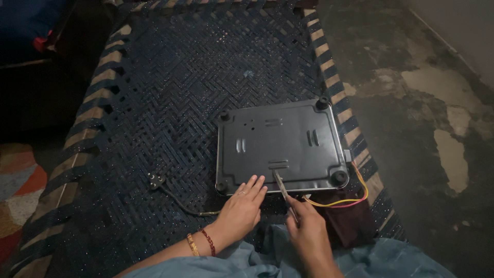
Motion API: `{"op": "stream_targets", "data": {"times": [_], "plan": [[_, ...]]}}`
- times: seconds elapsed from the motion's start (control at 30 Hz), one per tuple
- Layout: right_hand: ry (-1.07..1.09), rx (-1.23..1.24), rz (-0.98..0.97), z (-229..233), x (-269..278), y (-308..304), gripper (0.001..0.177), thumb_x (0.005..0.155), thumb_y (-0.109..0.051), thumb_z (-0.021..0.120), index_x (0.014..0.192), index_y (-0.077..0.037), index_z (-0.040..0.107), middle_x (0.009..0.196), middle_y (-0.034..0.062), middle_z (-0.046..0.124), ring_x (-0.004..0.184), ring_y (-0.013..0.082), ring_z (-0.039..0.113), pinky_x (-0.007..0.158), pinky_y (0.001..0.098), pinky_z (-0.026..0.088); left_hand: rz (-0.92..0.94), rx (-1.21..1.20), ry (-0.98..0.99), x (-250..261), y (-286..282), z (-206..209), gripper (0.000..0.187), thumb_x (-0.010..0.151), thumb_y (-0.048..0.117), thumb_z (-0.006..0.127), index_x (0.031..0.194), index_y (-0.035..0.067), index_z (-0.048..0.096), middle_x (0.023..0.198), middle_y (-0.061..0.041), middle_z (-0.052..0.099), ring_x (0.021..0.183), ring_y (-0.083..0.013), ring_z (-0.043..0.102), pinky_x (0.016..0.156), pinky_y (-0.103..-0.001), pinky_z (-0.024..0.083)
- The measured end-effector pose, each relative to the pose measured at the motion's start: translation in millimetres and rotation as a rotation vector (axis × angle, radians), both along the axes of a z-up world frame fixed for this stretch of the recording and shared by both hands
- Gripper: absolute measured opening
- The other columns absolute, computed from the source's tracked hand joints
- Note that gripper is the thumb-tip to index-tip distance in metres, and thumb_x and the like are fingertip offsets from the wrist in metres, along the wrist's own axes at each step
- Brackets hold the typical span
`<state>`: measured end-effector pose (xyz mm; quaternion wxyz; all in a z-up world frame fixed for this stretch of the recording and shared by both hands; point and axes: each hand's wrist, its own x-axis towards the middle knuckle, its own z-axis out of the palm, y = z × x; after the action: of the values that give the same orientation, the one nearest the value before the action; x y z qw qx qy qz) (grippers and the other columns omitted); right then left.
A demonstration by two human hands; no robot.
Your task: The person sits on a charpai and uses a screwdriver to remove screws from the casing of a small silver appliance. They flip the device over to access different sides, remove the casing, and manipulate the internal wires and components.
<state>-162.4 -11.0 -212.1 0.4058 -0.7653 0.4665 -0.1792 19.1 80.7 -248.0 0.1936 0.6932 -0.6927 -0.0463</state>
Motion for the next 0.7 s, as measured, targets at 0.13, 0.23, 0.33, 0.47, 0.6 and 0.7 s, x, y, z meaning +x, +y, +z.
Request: {"op": "stream_targets", "data": {"times": [0.13,0.23,0.33,0.47,0.6,0.7], "plan": [[-0.057,-0.139,0.006,-3.5,-3.3,-2.3,0.041,0.083,-0.006,0.068,0.123,-0.012,0.07,0.095,0.0169,0.068,0.082,0.0334,0.071,0.076,0.04,0.056,-0.001,-0.021,-0.003,0.6,0.9,-1.0,0.06,0.081,0.006,0.066,0.138,-0.009,0.053,0.155,-0.026,0.042,0.146,-0.0403,0.037,0.117,-0.05,0.033],[-0.126,-0.214,0.021,-9.0,-4.1,-1.7,0.041,0.081,-0.005,0.069,0.122,-0.009,0.07,0.099,0.0197,0.067,0.086,0.0372,0.069,0.077,0.042,0.055,0.005,-0.01,0.002,0.3,-0.3,-2.6,0.06,0.081,0.006,0.066,0.138,-0.009,0.053,0.155,-0.026,0.041,0.146,-0.0401,0.036,0.117,-0.05,0.033],[-0.093,-0.159,-0.006,-8.3,-0.5,4.6,0.037,0.084,-0.006,0.067,0.121,-0.01,0.07,0.098,0.0188,0.067,0.083,0.0367,0.07,0.076,0.0421,0.055,0.004,-0.007,0.0,0.6,1.0,-1.4,0.06,0.081,0.006,0.066,0.138,-0.009,0.053,0.155,-0.025,0.041,0.146,-0.0402,0.036,0.117,-0.05,0.033],[-0.095,-0.186,0.036,-7.1,-1.5,4.5,0.039,0.084,-0.005,0.065,0.123,-0.008,0.068,0.097,0.0182,0.067,0.086,0.0372,0.069,0.077,0.0429,0.055,-0.009,-0.007,-0.007,1.4,0.9,0.3,0.061,0.081,0.006,0.066,0.138,-0.01,0.052,0.155,-0.026,0.04,0.146,-0.0411,0.036,0.117,-0.05,0.032],[-0.047,-0.232,0.026,-6.1,-0.9,5.3,0.039,0.083,-0.003,0.064,0.122,-0.007,0.068,0.1,0.0193,0.065,0.088,0.0396,0.067,0.076,0.0457,0.053,-0.006,-0.008,-0.004,0.4,0.9,0.7,0.062,0.08,0.006,0.066,0.138,-0.009,0.052,0.155,-0.026,0.041,0.146,-0.041,0.036,0.116,-0.05,0.032],[-0.095,-0.221,0.007,-5.1,0.5,8.7,0.04,0.083,-0.002,0.064,0.123,-0.006,0.068,0.102,0.0195,0.065,0.088,0.0408,0.067,0.076,0.0456,0.054,-0.005,-0.01,-0.017,1.2,1.2,0.4,0.061,0.081,0.005,0.066,0.139,-0.009,0.052,0.155,-0.026,0.041,0.146,-0.0407,0.036,0.117,-0.049,0.032]]}}
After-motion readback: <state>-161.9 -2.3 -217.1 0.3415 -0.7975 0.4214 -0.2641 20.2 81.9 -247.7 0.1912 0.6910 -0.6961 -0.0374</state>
